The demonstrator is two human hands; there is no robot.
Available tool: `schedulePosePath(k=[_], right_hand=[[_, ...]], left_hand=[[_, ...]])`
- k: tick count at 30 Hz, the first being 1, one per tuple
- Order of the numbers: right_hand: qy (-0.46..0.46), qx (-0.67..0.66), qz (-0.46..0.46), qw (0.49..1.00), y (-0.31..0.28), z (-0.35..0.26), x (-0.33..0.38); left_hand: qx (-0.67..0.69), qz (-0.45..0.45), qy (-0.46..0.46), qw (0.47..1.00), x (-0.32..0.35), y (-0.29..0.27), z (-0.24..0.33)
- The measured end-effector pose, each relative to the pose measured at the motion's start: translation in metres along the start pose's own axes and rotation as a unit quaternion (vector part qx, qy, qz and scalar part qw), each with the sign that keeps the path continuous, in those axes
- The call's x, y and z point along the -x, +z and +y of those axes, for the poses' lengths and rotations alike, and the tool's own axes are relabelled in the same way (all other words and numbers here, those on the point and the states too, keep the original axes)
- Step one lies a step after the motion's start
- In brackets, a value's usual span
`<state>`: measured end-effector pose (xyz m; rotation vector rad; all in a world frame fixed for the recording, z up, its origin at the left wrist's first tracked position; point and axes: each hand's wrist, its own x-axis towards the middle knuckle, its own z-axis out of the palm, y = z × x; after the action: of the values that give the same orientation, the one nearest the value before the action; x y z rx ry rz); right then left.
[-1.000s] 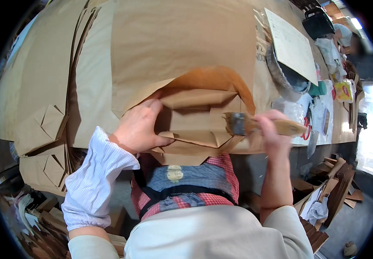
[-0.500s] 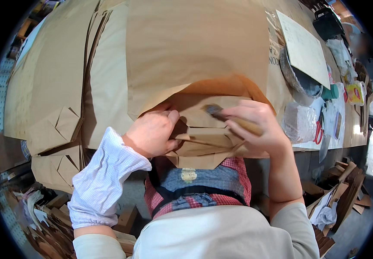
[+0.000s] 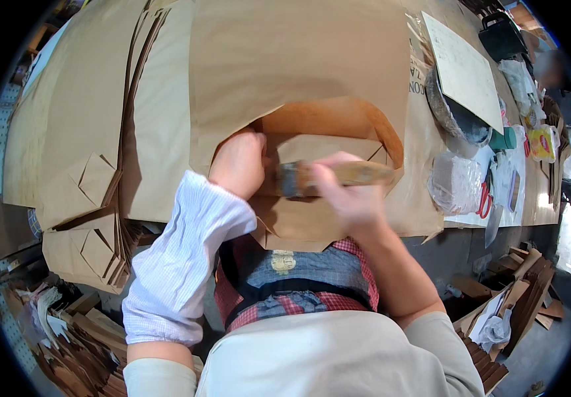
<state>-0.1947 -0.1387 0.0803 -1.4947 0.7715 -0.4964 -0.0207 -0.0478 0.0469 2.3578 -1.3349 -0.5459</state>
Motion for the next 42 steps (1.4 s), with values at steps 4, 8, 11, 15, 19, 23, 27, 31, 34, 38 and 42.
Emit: schedulePosePath(k=[4, 8, 11, 15, 19, 23, 27, 31, 34, 38, 42], right_hand=[[-0.005, 0.052, -0.003, 0.999, 0.016, 0.007, -0.005], [-0.1, 0.222, 0.076, 0.967, -0.045, 0.004, 0.01], [-0.121, 0.412, 0.108, 0.897, -0.069, -0.007, 0.017], [-0.117, 0.147, 0.043, 0.981, -0.086, -0.013, 0.012], [-0.134, -0.29, 0.15, 0.936, -0.091, 0.021, -0.021], [-0.092, -0.477, 0.081, 0.871, -0.062, 0.085, -0.062], [-0.004, -0.655, -0.082, 0.751, -0.034, 0.091, -0.063], [0.006, -0.645, -0.094, 0.758, -0.036, 0.087, -0.063], [0.006, -0.648, -0.122, 0.752, -0.034, 0.089, -0.065], [0.0, -0.626, -0.138, 0.768, -0.038, 0.088, -0.066], [0.006, -0.615, -0.159, 0.772, -0.043, 0.094, -0.062]], left_hand=[[-0.002, 0.011, -0.05, 0.999, -0.014, 0.002, 0.002], [-0.03, 0.017, -0.044, 0.998, -0.011, 0.004, 0.003], [-0.065, 0.005, -0.023, 0.998, -0.01, 0.004, 0.009], [-0.167, 0.007, 0.028, 0.985, -0.007, 0.003, 0.028], [-0.23, 0.001, 0.046, 0.972, -0.007, 0.004, 0.036], [-0.252, 0.008, 0.046, 0.967, -0.009, 0.008, 0.042], [-0.162, -0.028, 0.231, 0.959, 0.007, -0.005, 0.047], [0.057, 0.192, 0.139, 0.97, 0.018, -0.005, -0.009], [-0.029, 0.237, 0.008, 0.971, 0.031, 0.012, -0.047], [-0.157, 0.119, 0.054, 0.979, 0.023, 0.035, -0.016], [-0.141, 0.091, 0.105, 0.98, 0.032, 0.043, -0.01]])
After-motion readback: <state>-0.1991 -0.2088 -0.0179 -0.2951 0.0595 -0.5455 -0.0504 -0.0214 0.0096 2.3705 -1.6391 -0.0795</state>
